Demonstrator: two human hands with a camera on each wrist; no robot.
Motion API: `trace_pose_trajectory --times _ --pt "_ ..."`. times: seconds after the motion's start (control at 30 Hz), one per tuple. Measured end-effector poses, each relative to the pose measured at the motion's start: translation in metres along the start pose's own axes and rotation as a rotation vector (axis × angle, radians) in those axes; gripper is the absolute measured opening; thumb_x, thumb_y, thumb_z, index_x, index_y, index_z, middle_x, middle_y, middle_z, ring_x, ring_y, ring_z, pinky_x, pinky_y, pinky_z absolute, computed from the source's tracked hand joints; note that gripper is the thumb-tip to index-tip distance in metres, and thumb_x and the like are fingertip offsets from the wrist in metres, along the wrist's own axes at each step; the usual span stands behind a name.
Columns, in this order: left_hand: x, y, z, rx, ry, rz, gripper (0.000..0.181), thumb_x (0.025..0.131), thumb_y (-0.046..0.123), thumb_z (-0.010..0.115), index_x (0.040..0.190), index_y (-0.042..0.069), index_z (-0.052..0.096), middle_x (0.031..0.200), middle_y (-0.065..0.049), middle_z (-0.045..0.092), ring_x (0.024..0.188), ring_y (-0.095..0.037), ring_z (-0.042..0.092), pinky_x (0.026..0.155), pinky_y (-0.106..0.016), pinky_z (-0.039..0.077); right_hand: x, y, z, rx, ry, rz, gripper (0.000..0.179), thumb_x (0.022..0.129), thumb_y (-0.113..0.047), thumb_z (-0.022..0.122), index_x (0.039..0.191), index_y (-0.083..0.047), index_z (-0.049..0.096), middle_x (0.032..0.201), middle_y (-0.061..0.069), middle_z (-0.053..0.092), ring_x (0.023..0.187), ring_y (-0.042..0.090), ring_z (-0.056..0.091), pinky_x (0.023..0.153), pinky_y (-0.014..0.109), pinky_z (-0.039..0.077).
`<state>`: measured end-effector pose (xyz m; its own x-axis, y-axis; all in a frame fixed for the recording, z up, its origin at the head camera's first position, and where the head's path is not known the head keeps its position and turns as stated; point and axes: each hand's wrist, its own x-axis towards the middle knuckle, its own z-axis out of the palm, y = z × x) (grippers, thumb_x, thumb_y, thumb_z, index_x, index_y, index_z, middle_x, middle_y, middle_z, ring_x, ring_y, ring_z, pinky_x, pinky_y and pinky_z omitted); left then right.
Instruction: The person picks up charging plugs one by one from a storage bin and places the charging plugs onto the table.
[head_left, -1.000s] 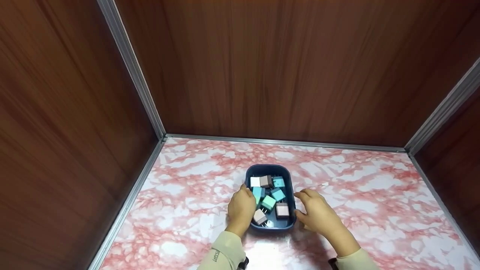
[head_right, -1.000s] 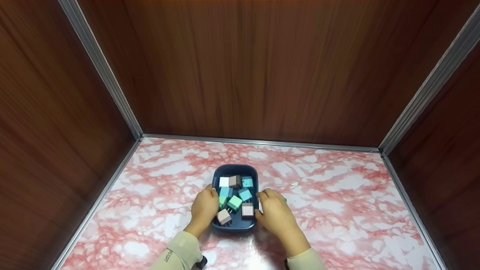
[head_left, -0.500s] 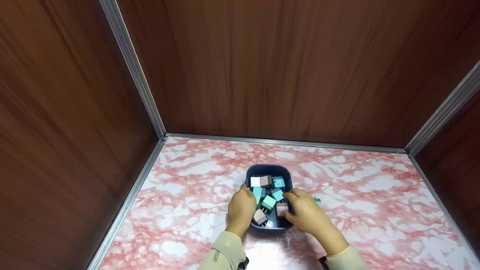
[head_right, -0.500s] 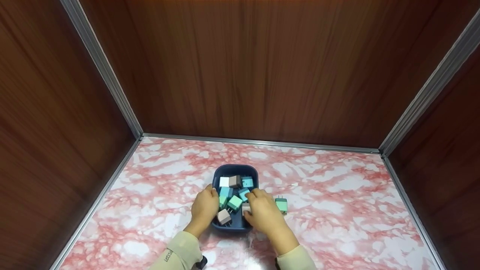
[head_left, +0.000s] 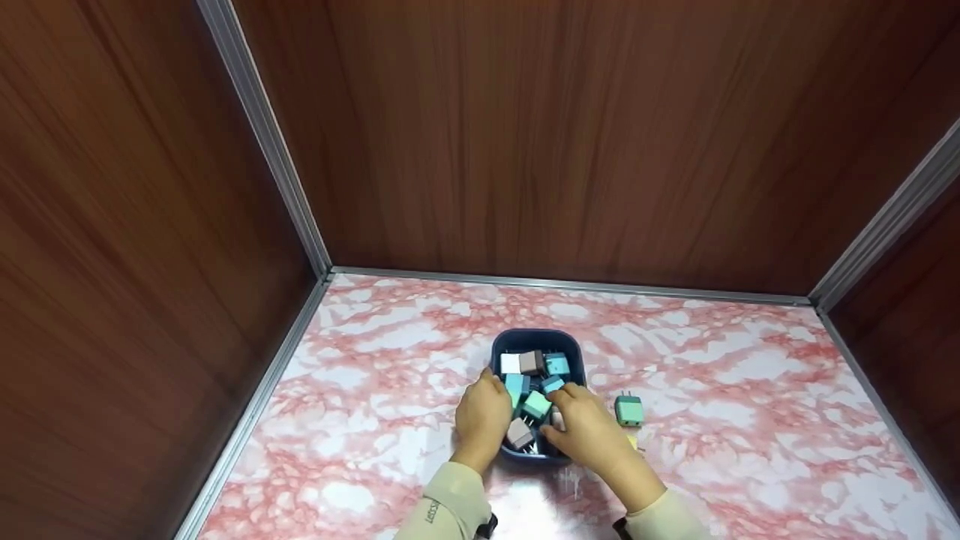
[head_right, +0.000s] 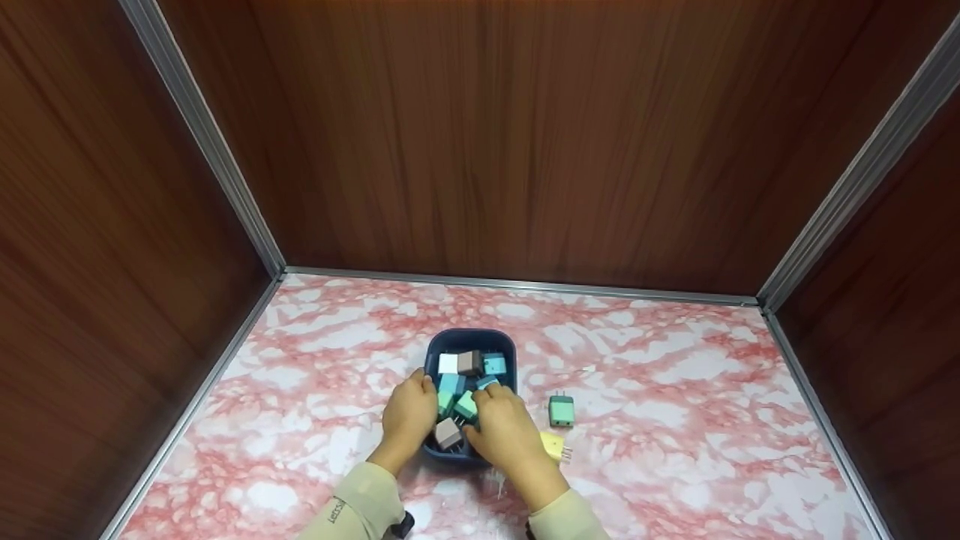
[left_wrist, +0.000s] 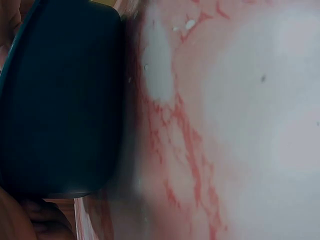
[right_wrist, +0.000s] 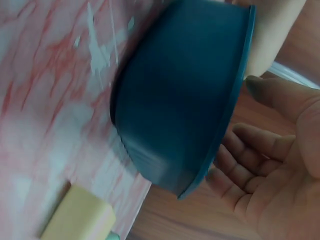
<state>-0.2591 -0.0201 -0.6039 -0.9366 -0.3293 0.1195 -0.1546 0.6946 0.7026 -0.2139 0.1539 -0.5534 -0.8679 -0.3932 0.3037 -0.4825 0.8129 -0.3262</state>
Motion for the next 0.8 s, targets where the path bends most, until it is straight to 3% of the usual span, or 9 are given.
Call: trace_pose_trajectory --times 0.4,0.67,0.8 --pt "0.001 0.003 -0.003 -0.023 -0.042 -0.030 0.042 0.105 0.031 0.046 0.134 0.008 0.067 0.111 -0.012 0.076 0.096 -0.031 0.074 0.076 -0.052 0.055 0.005 -0.014 0.023 0.005 -0.029 0.065 0.040 0.077 -0.025 0.088 0.105 -0.002 0.071 0.102 0.009 0.066 0.095 0.029 0.066 0.084 0.045 0.056" --pt "0.001 0.003 -0.002 -0.013 -0.034 -0.019 0.040 0.106 0.030 0.047 0.132 0.008 0.067 0.105 -0.014 0.077 0.090 -0.031 0.074 0.072 -0.052 0.054 0.010 -0.022 0.031 0.056 -0.078 0.129 0.027 0.076 -0.022 0.087 0.087 -0.007 0.067 0.086 0.002 0.058 0.076 0.019 0.058 0.070 0.042 0.051" --pt "0.001 0.001 -0.001 -0.013 -0.027 -0.009 0.039 0.105 0.029 0.048 0.130 0.007 0.068 0.102 -0.013 0.077 0.089 -0.031 0.074 0.070 -0.052 0.054 0.012 -0.025 0.034 0.078 -0.106 0.178 0.028 0.076 -0.023 0.087 0.085 -0.007 0.066 0.083 0.002 0.056 0.071 0.017 0.055 0.066 0.040 0.049"
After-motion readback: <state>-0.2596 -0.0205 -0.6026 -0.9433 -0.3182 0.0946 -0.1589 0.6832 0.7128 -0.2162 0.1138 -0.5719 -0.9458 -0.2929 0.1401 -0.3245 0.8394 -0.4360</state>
